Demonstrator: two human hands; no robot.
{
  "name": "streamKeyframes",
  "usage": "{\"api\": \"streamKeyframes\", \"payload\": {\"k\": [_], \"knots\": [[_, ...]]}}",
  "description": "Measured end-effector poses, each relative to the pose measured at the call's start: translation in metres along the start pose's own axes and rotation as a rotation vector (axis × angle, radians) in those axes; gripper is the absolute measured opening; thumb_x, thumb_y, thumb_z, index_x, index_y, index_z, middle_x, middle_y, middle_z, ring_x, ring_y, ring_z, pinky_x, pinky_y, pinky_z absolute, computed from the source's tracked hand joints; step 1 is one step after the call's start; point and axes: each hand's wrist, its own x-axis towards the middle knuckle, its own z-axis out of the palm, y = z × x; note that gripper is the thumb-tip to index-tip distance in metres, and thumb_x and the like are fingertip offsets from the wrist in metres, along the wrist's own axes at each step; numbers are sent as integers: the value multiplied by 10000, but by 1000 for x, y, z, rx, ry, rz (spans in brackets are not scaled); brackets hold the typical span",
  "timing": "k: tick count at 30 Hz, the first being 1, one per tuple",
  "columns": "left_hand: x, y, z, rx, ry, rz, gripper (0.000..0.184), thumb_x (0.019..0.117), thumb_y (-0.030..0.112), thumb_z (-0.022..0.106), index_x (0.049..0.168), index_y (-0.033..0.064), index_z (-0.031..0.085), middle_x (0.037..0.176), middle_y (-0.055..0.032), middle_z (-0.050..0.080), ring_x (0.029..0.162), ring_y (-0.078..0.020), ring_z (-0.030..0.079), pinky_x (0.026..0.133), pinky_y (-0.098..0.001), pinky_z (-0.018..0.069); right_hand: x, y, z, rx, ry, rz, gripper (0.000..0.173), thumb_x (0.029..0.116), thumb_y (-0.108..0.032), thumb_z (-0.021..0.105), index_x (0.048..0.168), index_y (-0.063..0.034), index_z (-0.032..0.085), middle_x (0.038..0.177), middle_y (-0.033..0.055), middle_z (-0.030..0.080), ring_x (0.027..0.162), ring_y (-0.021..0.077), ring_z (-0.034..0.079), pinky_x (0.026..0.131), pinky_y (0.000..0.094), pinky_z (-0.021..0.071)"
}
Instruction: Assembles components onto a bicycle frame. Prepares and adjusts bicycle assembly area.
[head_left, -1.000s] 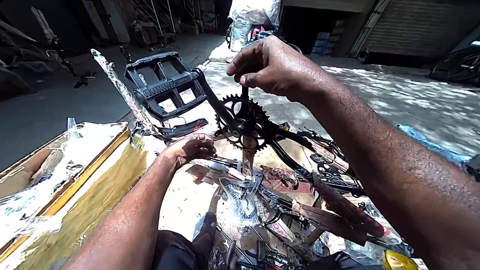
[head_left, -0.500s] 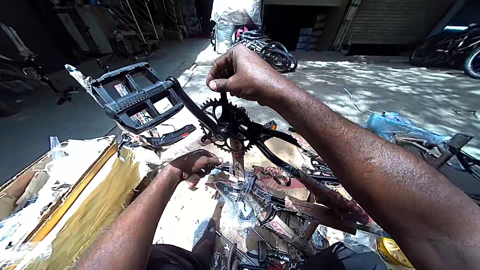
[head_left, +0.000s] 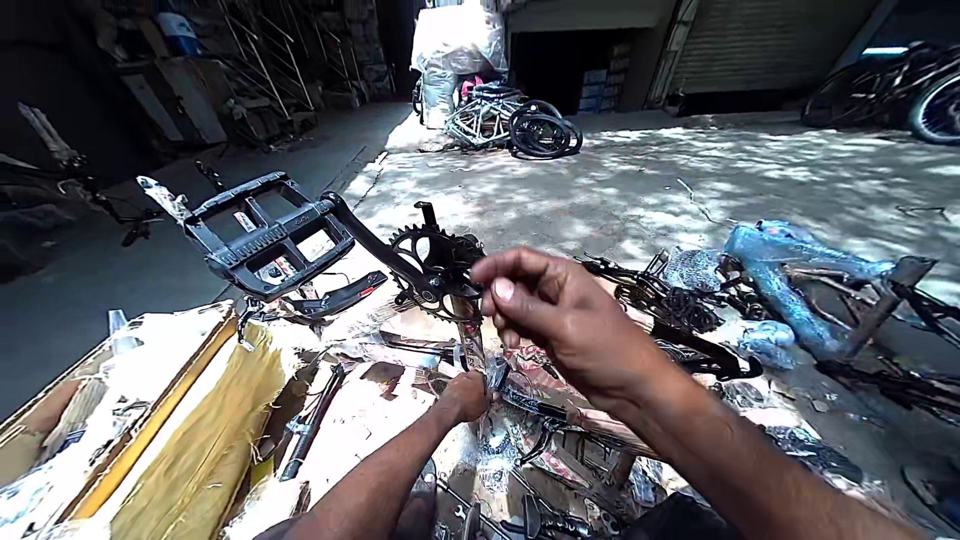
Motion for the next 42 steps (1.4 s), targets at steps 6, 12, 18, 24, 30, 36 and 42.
{"api": "streamKeyframes", "payload": {"k": [6, 12, 18, 24, 30, 36, 42], "knots": [[-39, -44, -27, -264, 126, 112, 410, 1080, 348, 456, 901, 45, 665, 789, -115, 594, 756, -260, 582, 724, -511, 479, -137, 106, -23, 522, 110, 617, 327, 1109, -282, 351, 1173, -96, 612, 859, -6, 574, 665, 77, 532, 581, 231, 463], [-42, -59, -24, -98, 121, 101, 435, 1075, 379, 406, 993, 41, 668, 882, -137, 640, 858, -284, 633, 821, -545, 508, -135, 149, -61, -997, 148, 242, 327, 999, -436, 558, 1087, -157, 705, 986, 57, 695, 871, 224, 691, 747, 454, 583], [-42, -75, -46, 230, -24, 246, 464, 1102, 354, 338, 1044, 0, 633, 914, -194, 627, 914, -347, 633, 875, -555, 492, -108, 154, -64, -1152, -17, 690, 521, 1057, -478, 463, 1471, -163, 501, 1244, 187, 665, 1084, 400, 686, 859, 617, 553], [-38, -102, -50, 185, 157, 280, 430, 1085, 216, 427, 1507, 180, 503, 1240, -184, 687, 1138, -339, 675, 1025, -544, 506, -105, 154, -59, -1224, -51, 734, 504, 1077, -473, 425, 1433, -135, 542, 1249, 203, 657, 1087, 407, 682, 851, 601, 556], [-36, -124, -37, 415, 199, 222, 396, 1090, 175, 380, 1425, 103, 580, 1222, -239, 678, 1178, -421, 647, 1022, -585, 496, -110, 164, -54, -1306, 18, 683, 426, 1057, -447, 494, 1314, -133, 623, 1166, 194, 686, 1016, 396, 708, 765, 590, 579], [18, -165, -13, 380, 213, 142, 328, 1049, 136, 426, 1282, 125, 657, 1136, -212, 706, 1120, -415, 669, 980, -601, 509, -110, 158, -58, -1279, -23, 749, 412, 1071, -430, 462, 1372, -180, 588, 1210, 182, 676, 1021, 393, 708, 771, 602, 576], [23, -161, -11, 364, 102, -7, 349, 1034, 163, 449, 1323, 155, 644, 1244, -206, 678, 1202, -411, 630, 1008, -626, 484, -117, 167, -61, -1322, -4, 666, 384, 1066, -425, 455, 1298, -165, 619, 1106, 169, 698, 925, 379, 725, 700, 572, 583]]}}
